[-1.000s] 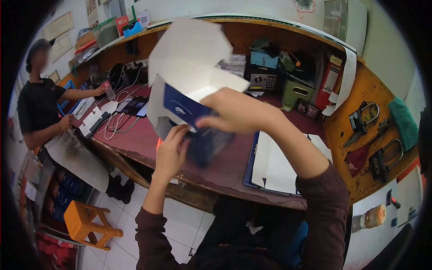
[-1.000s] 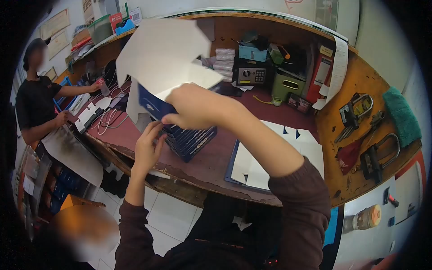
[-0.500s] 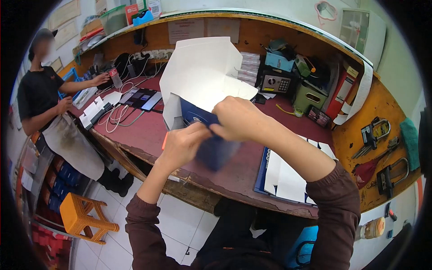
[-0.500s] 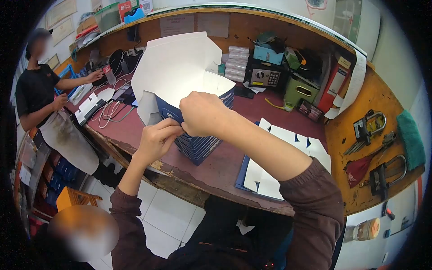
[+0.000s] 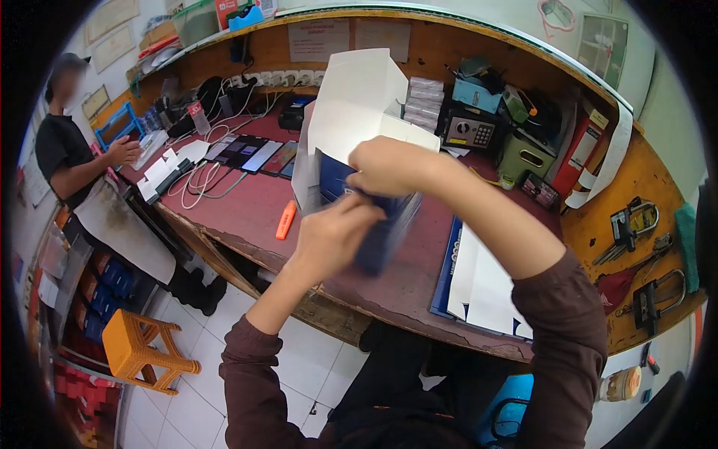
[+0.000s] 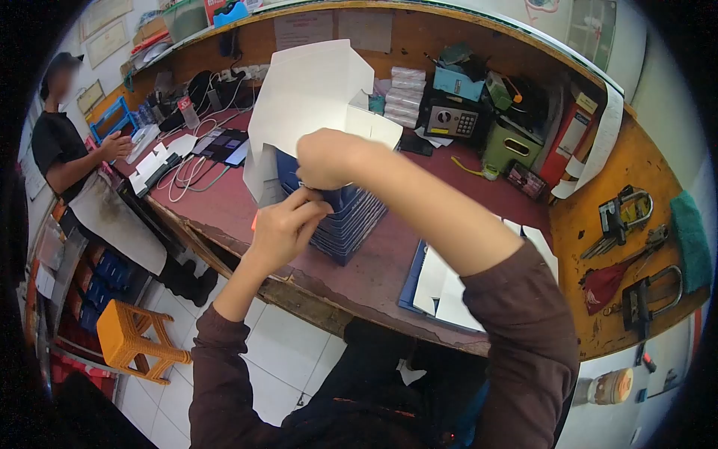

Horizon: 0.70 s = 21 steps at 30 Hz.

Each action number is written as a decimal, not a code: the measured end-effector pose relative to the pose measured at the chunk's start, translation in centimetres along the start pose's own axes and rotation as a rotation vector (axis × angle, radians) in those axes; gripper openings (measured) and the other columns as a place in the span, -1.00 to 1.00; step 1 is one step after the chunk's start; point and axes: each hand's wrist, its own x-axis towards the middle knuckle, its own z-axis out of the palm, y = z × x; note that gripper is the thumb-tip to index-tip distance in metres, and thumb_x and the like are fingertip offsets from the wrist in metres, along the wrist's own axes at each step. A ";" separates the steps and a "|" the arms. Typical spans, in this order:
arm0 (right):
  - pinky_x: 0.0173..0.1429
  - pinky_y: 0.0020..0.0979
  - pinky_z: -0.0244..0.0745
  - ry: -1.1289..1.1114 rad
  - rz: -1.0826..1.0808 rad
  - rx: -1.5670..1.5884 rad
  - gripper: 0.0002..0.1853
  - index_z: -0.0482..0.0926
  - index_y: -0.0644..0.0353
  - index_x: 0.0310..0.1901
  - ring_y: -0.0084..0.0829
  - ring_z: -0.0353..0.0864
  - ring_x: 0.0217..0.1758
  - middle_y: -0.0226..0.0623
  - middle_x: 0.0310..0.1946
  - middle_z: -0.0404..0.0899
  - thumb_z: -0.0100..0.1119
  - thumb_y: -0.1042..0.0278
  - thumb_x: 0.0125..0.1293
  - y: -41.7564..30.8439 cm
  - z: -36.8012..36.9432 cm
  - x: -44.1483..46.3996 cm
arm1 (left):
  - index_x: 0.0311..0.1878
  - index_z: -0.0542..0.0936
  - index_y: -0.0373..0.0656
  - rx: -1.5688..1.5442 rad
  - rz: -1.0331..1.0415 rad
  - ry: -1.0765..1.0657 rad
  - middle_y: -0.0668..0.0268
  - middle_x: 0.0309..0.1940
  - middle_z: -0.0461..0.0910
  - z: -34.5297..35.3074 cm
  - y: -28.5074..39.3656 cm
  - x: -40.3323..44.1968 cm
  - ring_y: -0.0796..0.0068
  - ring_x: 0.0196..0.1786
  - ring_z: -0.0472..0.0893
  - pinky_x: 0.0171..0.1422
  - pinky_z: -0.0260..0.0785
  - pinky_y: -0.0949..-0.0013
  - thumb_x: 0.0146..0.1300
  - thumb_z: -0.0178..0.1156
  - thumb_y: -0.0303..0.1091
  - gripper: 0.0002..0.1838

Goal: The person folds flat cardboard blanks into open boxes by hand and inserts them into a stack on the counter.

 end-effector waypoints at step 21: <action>-0.06 -0.22 0.45 0.210 0.151 0.190 -0.40 0.54 0.34 -0.12 -0.12 0.58 -0.14 -0.04 -0.26 0.59 -0.23 -0.13 0.30 8.9 -1.7 2.2 | 0.05 0.40 -0.24 0.425 -0.096 0.402 0.16 0.08 0.38 4.0 -0.9 -2.6 0.11 0.07 0.42 0.04 0.36 0.27 0.13 0.11 -0.37 -0.61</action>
